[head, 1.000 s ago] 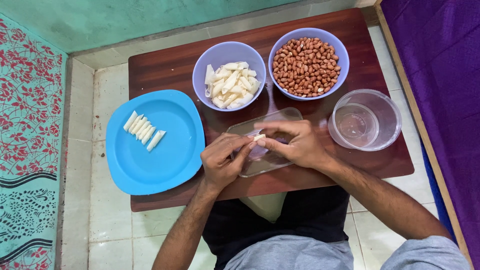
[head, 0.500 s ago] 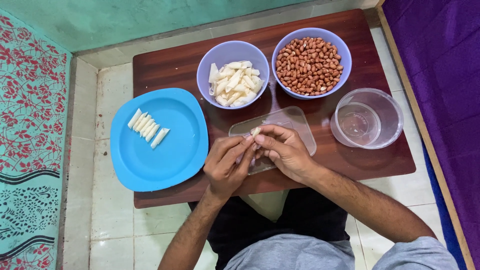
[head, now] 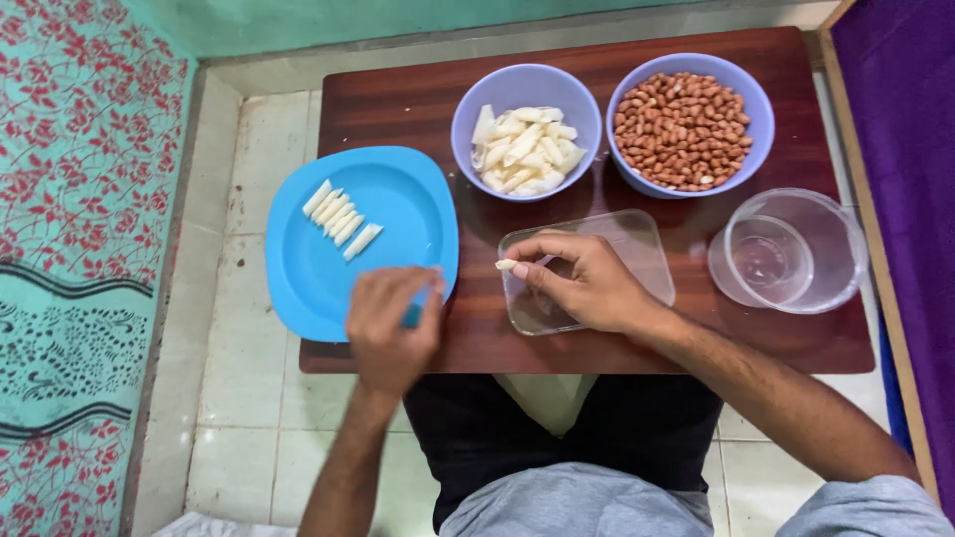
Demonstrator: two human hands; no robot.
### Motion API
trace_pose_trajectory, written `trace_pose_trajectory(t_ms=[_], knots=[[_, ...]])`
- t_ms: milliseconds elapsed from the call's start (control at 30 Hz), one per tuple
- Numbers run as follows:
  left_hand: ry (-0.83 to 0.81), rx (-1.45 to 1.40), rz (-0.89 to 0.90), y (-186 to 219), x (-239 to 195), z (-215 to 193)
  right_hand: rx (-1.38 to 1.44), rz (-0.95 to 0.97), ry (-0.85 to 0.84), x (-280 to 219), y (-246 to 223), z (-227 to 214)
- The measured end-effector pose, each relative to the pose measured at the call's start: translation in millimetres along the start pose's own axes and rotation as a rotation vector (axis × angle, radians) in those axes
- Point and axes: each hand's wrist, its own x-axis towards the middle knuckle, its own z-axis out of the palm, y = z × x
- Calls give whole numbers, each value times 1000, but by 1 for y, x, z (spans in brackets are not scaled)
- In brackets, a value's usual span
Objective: The person wraps individual peanuts in thin white sheets, folding the sheets around each nut and placing the wrapped items onto a blue plate. The person repeats this process multiple times, handling peanuts and sheets by hand.
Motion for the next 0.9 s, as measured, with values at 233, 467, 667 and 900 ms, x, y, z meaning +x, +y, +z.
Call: trace_pose_trajectory(t_ms=[233,467,667,900], knots=[[-183,370,-143,-75,1,-44,-198,-108,-112,36,-6,25],[-311,559,-150,-112,-9,-36,-407,-170,-231,81,14,65],[-327,554,-142,-118,-8,-33,-635,-194,-333,108,42,98],[-188,451,-181,-119,-15,-59,-726,-294,-301,116,59,126]])
